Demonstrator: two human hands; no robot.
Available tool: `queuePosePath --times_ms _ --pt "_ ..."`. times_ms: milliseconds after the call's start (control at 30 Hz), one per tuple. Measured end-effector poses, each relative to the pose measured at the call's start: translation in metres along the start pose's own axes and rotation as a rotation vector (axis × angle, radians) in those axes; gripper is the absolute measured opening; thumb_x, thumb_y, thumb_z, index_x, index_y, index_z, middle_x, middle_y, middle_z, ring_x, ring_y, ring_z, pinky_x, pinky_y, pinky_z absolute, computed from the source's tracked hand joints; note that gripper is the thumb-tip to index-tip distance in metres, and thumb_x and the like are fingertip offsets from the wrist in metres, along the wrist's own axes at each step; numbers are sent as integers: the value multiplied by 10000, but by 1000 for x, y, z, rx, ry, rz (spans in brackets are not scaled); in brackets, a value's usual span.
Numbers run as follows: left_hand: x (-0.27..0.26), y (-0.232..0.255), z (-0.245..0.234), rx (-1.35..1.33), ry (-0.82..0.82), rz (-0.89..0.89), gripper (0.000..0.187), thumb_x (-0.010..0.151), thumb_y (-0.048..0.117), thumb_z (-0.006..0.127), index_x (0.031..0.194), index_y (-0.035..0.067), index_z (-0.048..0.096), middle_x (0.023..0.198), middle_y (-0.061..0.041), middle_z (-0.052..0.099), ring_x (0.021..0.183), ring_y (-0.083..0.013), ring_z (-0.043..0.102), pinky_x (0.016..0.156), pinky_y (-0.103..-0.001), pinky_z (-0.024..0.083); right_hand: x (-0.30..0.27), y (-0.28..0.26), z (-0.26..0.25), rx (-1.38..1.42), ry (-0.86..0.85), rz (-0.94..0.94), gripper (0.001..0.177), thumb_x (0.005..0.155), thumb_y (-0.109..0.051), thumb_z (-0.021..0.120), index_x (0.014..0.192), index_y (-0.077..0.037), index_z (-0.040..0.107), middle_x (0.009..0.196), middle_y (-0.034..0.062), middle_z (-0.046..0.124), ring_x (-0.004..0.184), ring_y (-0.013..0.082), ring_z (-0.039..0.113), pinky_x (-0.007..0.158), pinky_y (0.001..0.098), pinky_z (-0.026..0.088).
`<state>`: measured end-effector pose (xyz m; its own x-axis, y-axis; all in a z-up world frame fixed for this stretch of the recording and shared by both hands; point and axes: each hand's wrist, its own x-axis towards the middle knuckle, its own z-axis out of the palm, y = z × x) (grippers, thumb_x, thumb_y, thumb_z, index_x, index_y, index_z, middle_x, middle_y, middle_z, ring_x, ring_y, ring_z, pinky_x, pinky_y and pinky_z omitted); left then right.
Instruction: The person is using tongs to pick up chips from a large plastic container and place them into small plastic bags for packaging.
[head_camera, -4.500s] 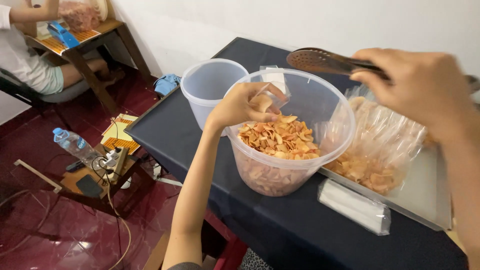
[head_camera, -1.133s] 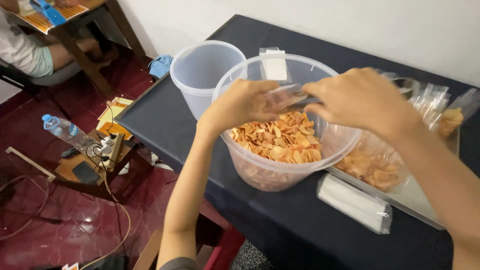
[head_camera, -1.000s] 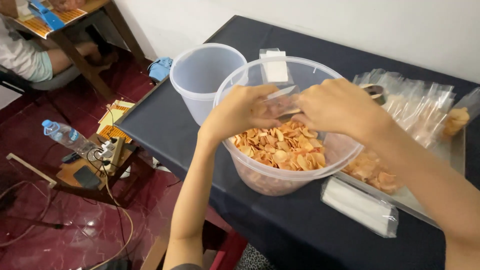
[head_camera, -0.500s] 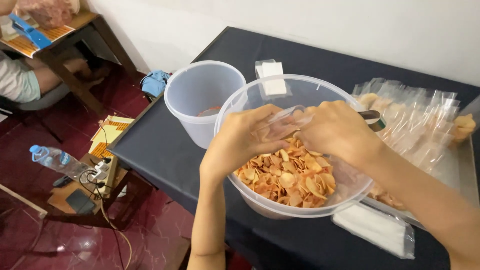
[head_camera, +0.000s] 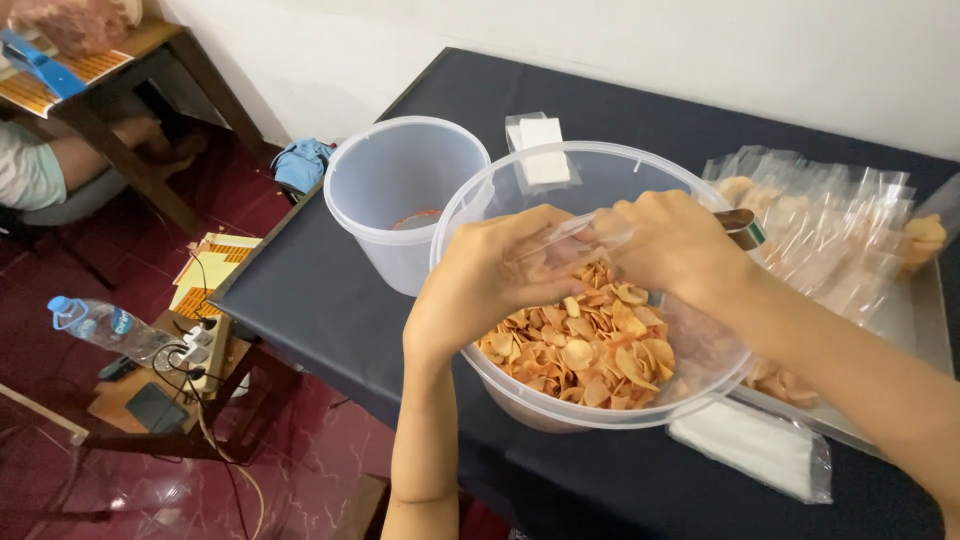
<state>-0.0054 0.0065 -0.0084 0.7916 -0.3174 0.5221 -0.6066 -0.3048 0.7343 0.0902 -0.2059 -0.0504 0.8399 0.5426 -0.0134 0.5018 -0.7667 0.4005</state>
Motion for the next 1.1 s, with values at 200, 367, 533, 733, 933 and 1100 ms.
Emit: queuePosePath --times_ms 200,367,533,733,933,1100 --pt "-2 -9 2 18 11 -9 415 654 164 850 1030 165 673 781 -94 689 761 -285 690 732 -373 542 -2 -11 -27 50 -95 -7 375 837 -516 551 1098 -249 576 951 47 679 884 296 704 766 427 558" --pt "-1 -4 1 21 18 2 418 643 169 851 1021 153 673 770 -111 691 751 -303 688 720 -383 542 -7 -13 -44 9 -145 -27 325 871 -437 535 1146 -266 561 975 55 673 917 306 700 792 423 551" --pt "-1 -7 4 51 43 20 411 647 151 855 1012 137 668 747 -115 682 712 -293 678 685 -373 541 -12 -17 -60 131 -181 111 287 877 -373 522 1094 -214 624 979 79 705 921 330 700 787 415 551" --pt "-1 -8 4 50 35 12 371 653 146 846 983 132 678 733 -109 686 695 -282 672 678 -368 541 -1 -9 -43 31 -118 -8 291 872 -397 481 1085 -242 606 979 55 685 915 304 701 817 420 547" --pt "0 -9 3 49 37 6 366 658 148 847 981 127 678 748 -98 694 699 -260 661 659 -349 533 31 -4 -38 27 -185 14 325 792 -365 463 989 -236 687 1005 12 716 965 260 691 835 386 540" --pt "0 -8 4 35 35 13 387 652 138 838 997 99 668 765 -123 696 714 -288 667 660 -370 533 28 -10 -59 101 -242 85 354 760 -398 465 987 -268 703 1046 -36 717 1016 220 674 883 379 533"
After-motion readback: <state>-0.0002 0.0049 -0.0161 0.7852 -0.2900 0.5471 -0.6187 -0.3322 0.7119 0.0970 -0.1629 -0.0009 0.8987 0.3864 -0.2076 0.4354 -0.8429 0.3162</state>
